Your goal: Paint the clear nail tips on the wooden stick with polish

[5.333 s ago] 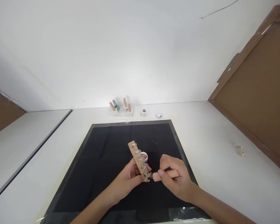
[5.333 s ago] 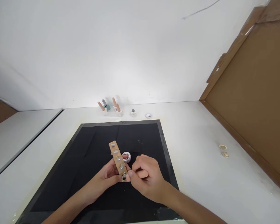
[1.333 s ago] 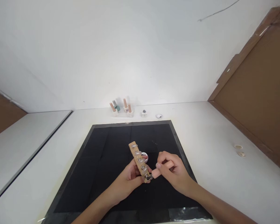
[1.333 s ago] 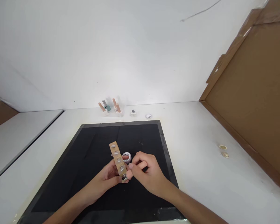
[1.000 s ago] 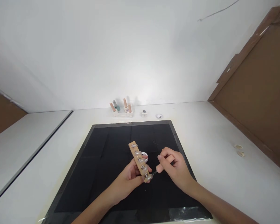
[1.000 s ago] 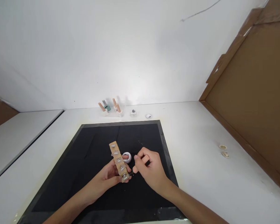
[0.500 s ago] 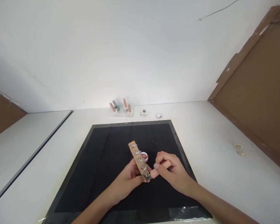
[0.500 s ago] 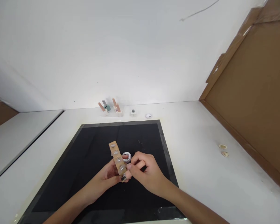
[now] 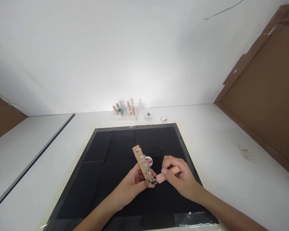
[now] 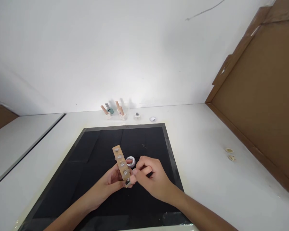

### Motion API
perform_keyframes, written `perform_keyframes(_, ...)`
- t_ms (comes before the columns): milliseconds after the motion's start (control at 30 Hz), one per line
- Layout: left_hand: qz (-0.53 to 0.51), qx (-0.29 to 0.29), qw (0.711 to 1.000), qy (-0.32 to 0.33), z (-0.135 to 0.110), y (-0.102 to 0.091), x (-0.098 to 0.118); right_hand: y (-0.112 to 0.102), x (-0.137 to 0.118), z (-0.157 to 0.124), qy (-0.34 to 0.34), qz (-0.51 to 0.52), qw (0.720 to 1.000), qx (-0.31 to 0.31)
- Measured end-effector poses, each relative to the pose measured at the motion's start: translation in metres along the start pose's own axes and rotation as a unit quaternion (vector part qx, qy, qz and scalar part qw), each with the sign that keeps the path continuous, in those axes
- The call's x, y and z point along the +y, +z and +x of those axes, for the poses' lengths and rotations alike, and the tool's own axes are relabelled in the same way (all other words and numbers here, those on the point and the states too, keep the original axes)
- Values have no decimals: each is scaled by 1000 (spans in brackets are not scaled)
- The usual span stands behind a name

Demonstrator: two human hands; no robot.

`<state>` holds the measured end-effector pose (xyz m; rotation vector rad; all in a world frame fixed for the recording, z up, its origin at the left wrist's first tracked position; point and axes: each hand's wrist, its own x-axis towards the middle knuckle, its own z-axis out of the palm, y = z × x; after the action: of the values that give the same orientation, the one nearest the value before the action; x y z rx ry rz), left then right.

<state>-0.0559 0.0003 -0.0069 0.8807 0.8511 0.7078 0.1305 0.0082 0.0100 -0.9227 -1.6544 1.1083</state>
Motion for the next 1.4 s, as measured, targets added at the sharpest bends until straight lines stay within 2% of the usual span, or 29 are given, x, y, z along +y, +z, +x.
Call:
perform_keyframes(67,2,1,1000,-1,0,1,1,1,-1,0,0,16,999,-41)
perform_keyframes(133,3,5,1000,-6,0,1,2,3,-1,-1,7,18,999,-41)
perform_keyframes(300,0,9,1000,-9,-1,1,-1,3,2,-1,12,-14,999,50)
perform_keyframes(367,3,9,1000,-7,-2,0,-1,1,2,0,6,-22,997,68)
perform_keyframes(433,2,8,1000,-8,-1,0,-1,1,1,0,-9,-25,998,61)
perform_keyframes(500,1,6,1000,-10,-1,0,0,1,0,0,-20,-20,999,28)
perform_keyframes(600,-4,-3,1000,-6,1,1,0,3,-1,-1,-3,-7,1000,-20)
perform_keyframes(667,-8,-2,1000,-6,1,1,0,4,0,-1,23,-8,1000,-9)
perform_keyframes(767,-5,6,1000,-7,-1,1,0,3,3,-1,53,-8,998,38)
perform_keyframes(900,1,7,1000,-6,-2,-1,-1,0,4,0,48,-1,997,64)
perform_keyframes(1033,6,1,1000,-8,-1,0,-1,0,3,1,25,-7,999,32)
perform_keyframes(1133,1,-5,1000,-6,0,1,-1,2,2,1,52,-2,999,-5)
perform_keyframes(1200,1,-1,1000,-5,0,1,-1,4,3,0,69,-2,998,8)
perform_keyframes(1300,2,6,1000,-2,-1,1,-1,4,4,0,84,-9,995,59)
perform_keyframes(1400,-1,3,1000,0,-1,-1,-1,2,5,0,76,-7,994,80)
